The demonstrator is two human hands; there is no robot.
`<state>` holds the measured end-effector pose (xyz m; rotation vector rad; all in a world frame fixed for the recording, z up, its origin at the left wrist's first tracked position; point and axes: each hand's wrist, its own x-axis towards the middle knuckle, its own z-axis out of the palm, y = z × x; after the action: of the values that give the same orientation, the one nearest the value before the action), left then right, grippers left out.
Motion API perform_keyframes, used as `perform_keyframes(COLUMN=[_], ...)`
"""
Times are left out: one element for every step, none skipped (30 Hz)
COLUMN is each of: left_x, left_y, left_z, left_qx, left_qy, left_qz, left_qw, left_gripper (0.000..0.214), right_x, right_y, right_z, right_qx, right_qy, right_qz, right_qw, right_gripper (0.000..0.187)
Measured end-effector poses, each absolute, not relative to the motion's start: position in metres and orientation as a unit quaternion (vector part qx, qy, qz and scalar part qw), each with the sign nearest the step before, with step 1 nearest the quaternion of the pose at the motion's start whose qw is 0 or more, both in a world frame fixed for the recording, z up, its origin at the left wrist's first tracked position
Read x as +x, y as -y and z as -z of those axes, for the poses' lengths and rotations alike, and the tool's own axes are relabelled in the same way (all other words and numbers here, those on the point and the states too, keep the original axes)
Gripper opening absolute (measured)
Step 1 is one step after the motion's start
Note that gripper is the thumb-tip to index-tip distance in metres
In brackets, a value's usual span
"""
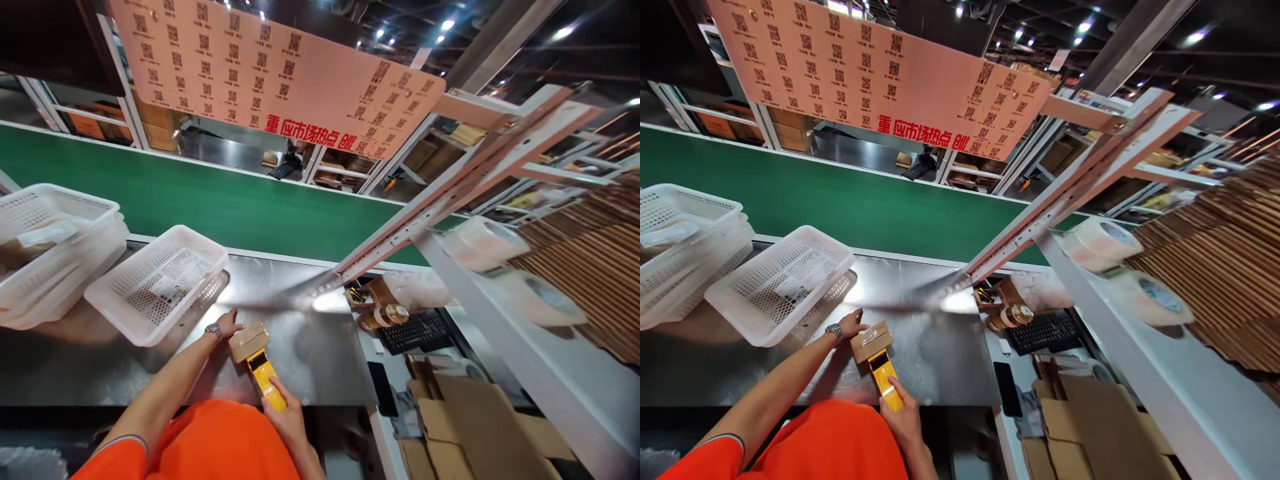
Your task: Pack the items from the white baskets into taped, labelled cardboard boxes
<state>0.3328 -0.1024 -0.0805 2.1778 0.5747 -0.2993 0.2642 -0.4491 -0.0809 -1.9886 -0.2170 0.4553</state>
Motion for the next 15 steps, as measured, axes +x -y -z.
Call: perform_keyframes(left_x=[0.328,0.322,0.315,0.307,0.299,0.291,0.283,0.277,0.272,0.268,0.266,0.266,0.265,0.266,0.266], left_y=[0.104,0.107,0.112,0.118,0.126,0.135,0.144,0.154,0.162,0.169,0.173,0.175,0.175,0.173,0.169], left_z=[0.081,0.081,0.080,0.080,0.081,0.082,0.083,0.085,0.088,0.090,0.092,0.094,0.096,0.097,0.098], left_qx=[0.876,0.881,0.887,0.892,0.897,0.902,0.909,0.917,0.927,0.935,0.941,0.942,0.940,0.936,0.929], left_qy=[-0.224,-0.214,-0.196,-0.170,-0.140,-0.112,-0.093,-0.083,-0.081,-0.085,-0.089,-0.093,-0.094,-0.097,-0.099], left_qz=[0.114,0.111,0.110,0.110,0.114,0.118,0.121,0.122,0.120,0.115,0.109,0.102,0.096,0.092,0.089], left_qw=[0.412,0.406,0.404,0.404,0.404,0.400,0.389,0.370,0.346,0.325,0.309,0.305,0.313,0.325,0.344], left_gripper=[0.054,0.061,0.067,0.074,0.084,0.097,0.108,0.114,0.115,0.111,0.106,0.101,0.097,0.095,0.094], right_x=[0.266,0.268,0.269,0.270,0.271,0.272,0.273,0.274,0.275,0.277,0.279,0.282,0.286,0.289,0.293], right_y=[0.447,0.445,0.445,0.445,0.446,0.447,0.448,0.450,0.451,0.452,0.452,0.452,0.452,0.451,0.449], right_z=[0.083,0.084,0.086,0.087,0.088,0.089,0.090,0.091,0.091,0.090,0.088,0.086,0.083,0.079,0.074], right_qx=[-0.829,-0.829,-0.830,-0.829,-0.829,-0.829,-0.829,-0.830,-0.831,-0.832,-0.835,-0.837,-0.840,-0.842,-0.841], right_qy=[0.082,0.076,0.076,0.080,0.086,0.091,0.095,0.098,0.099,0.100,0.103,0.110,0.117,0.124,0.133], right_qz=[-0.188,-0.184,-0.182,-0.181,-0.180,-0.177,-0.175,-0.174,-0.174,-0.175,-0.178,-0.184,-0.189,-0.192,-0.195], right_qw=[0.520,0.522,0.523,0.523,0.523,0.523,0.522,0.521,0.520,0.517,0.511,0.503,0.495,0.488,0.486], right_gripper=[0.050,0.050,0.051,0.051,0.051,0.051,0.050,0.049,0.049,0.049,0.049,0.049,0.049,0.049,0.050])
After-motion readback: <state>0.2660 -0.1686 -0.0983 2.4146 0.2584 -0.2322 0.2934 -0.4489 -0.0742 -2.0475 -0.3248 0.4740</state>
